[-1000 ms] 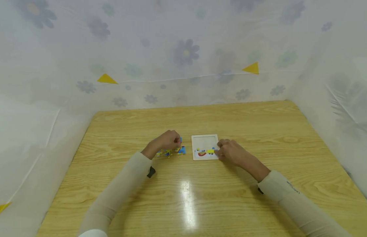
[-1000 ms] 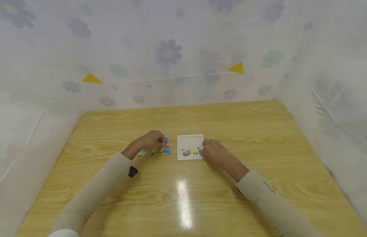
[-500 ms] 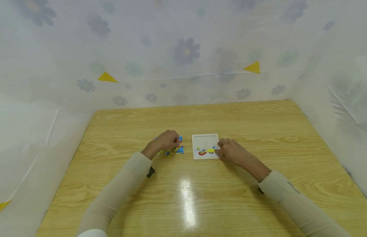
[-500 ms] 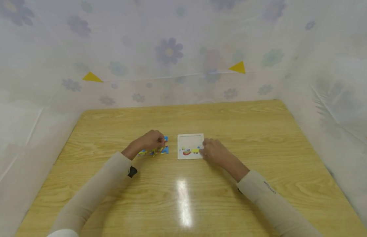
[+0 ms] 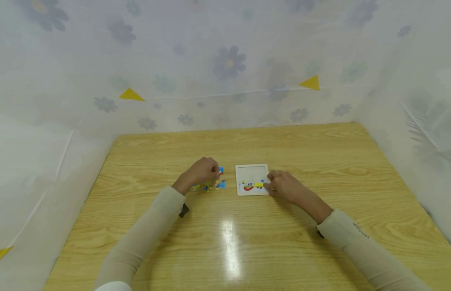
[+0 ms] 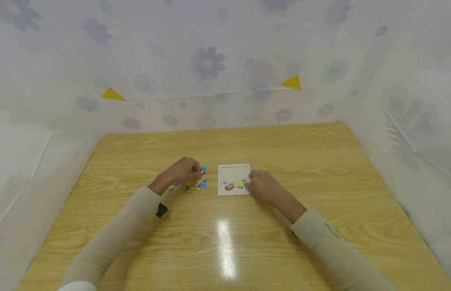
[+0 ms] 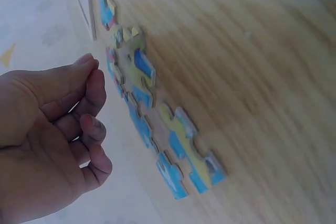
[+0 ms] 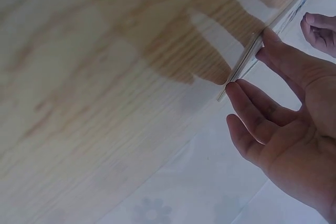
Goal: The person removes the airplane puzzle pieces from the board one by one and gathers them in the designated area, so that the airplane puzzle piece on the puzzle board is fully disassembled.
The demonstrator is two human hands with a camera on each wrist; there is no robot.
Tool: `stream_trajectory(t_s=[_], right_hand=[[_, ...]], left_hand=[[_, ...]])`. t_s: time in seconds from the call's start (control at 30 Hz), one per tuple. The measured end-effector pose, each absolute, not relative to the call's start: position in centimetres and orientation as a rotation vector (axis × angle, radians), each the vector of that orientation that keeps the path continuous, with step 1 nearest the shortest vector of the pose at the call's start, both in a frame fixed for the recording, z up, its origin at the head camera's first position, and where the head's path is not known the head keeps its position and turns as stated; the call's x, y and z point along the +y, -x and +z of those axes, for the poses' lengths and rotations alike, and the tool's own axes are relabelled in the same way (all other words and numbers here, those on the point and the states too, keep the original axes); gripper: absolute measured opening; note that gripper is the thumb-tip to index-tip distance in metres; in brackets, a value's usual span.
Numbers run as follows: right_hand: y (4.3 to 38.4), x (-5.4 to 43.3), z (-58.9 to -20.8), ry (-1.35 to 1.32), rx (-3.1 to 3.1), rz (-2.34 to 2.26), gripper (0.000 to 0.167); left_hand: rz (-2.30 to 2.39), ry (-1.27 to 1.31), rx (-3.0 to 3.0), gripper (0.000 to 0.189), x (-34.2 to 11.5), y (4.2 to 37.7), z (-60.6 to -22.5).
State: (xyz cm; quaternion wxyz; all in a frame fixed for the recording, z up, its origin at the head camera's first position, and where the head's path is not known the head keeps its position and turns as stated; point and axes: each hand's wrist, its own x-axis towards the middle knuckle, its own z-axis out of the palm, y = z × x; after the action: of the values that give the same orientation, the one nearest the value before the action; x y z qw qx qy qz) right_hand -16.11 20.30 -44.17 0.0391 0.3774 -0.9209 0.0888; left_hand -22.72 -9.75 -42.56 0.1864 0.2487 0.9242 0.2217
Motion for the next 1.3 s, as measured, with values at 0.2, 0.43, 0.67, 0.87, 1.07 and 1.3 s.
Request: stream_trajectory(t_s=[0.2, 0.43, 0.67, 0.87, 1.07, 1.3], right_hand=[[16.1, 20.4, -44.3, -1.21, -2.786, 0.192, 0.018], [16.4, 20.6, -44.5, -1.208, -2.799, 0.197, 0.018], [16.6, 20.5, -44.1, -1.087, -2.982, 0.244, 0.026], [16.5, 20.3, -43.7, -1.048, -3.012, 0.295, 0.026], [16.6, 19.7, -44.0, -1.118, -2.911, 0.316, 0.028], [16.8, 19.1, -44.5, -1.199, -2.828, 0.3, 0.029]], left_hand=[[0.665, -0.691, 2.615, 0.018, -10.0, 23.0, -41.9], [0.68, -0.721, 2.587, 0.014, -9.3, 22.8, -41.5], [0.687, -0.749, 2.569, 0.008, -8.2, 22.8, -41.7], [0.657, -0.818, 2.578, 0.007, -6.1, 22.3, -41.7], [0.607, -0.86, 2.557, 0.017, -4.3, 21.7, -42.2], [0.593, -0.892, 2.559, 0.027, -2.9, 21.5, -42.8]])
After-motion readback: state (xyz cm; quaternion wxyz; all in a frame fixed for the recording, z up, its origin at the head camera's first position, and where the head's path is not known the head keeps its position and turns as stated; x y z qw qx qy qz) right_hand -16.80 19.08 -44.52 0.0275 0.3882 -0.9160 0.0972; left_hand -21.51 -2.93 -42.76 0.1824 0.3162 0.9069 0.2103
